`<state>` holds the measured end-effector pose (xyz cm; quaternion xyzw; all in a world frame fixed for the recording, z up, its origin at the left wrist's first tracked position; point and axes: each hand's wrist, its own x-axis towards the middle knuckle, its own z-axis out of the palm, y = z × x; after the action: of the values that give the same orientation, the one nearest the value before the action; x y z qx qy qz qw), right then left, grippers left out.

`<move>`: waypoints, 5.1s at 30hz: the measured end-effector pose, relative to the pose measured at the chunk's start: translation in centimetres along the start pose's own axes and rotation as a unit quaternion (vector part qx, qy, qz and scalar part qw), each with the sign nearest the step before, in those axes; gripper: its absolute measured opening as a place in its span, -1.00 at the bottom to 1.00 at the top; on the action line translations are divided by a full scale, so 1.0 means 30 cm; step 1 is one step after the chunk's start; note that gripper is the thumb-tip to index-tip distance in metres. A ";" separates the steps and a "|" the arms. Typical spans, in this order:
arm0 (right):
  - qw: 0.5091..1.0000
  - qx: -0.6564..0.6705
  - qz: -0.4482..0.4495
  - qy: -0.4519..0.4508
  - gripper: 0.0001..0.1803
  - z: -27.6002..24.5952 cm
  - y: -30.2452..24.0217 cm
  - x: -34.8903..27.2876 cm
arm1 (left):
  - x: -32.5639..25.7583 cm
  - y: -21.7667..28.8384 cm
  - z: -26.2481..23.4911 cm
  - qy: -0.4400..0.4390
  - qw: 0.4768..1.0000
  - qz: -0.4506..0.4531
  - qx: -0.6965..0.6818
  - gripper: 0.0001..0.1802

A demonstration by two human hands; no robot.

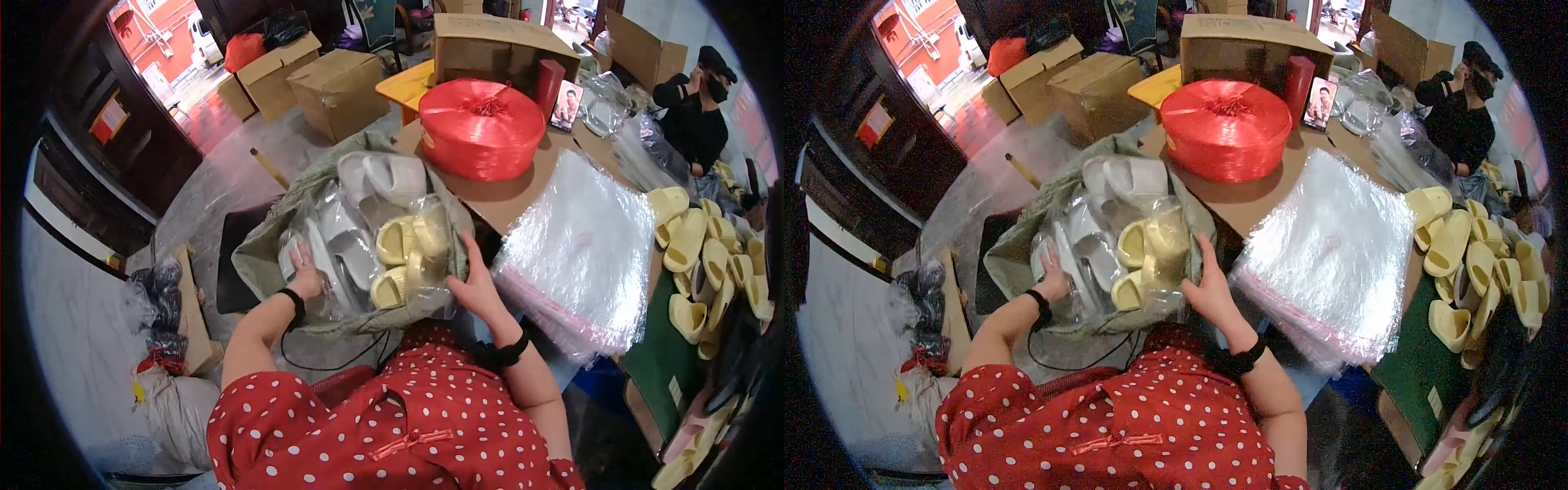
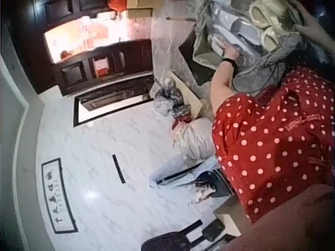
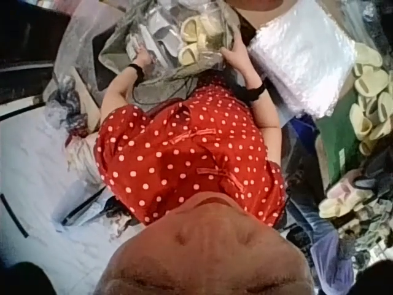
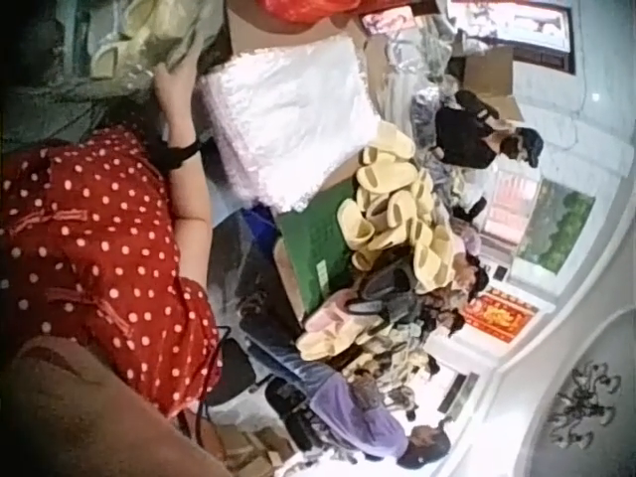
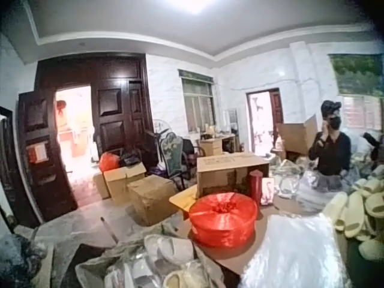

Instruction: Packing pairs of yellow sandals into plastic bags and placing them into a large sack.

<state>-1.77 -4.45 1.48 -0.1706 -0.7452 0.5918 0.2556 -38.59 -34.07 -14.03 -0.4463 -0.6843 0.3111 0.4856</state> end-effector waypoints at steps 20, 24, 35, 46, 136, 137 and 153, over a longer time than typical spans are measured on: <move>0.980 -0.188 -0.055 0.047 -0.41 -0.308 -0.348 -0.328 | 0.942 -0.530 -1.270 -0.151 0.447 0.139 -0.871 -0.34; 0.970 -0.164 0.085 0.160 -0.50 -0.447 -0.408 -0.449 | 1.122 -0.377 -1.479 -0.115 0.279 0.267 -0.915 -0.33; 0.756 -0.391 0.049 0.522 -0.70 -1.231 -0.215 -0.492 | 1.208 0.275 -1.416 0.042 0.606 0.298 -0.736 -0.21; 0.644 -0.623 0.090 0.434 -0.37 -1.699 -0.056 -0.106 | 1.172 0.323 -1.383 0.015 0.603 0.280 -0.747 -0.26; 0.753 -0.497 0.108 0.418 -0.69 -0.865 -0.039 -0.385 | 1.138 0.370 -1.350 0.040 0.606 0.277 -0.745 -0.07; 0.740 -0.488 0.092 0.453 -0.69 -0.865 -0.032 -0.407 | 1.138 0.365 -1.346 0.043 0.605 0.280 -0.744 -0.07; 0.749 -0.152 0.053 0.643 -0.73 -0.622 -0.227 -0.842 | 1.155 0.346 -1.455 0.110 0.599 0.165 -0.776 -0.28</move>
<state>29.92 -5.35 6.72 -0.5861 -0.4748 0.2342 0.6134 1.23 1.47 5.07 -0.7914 -0.5242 -0.3129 -0.0314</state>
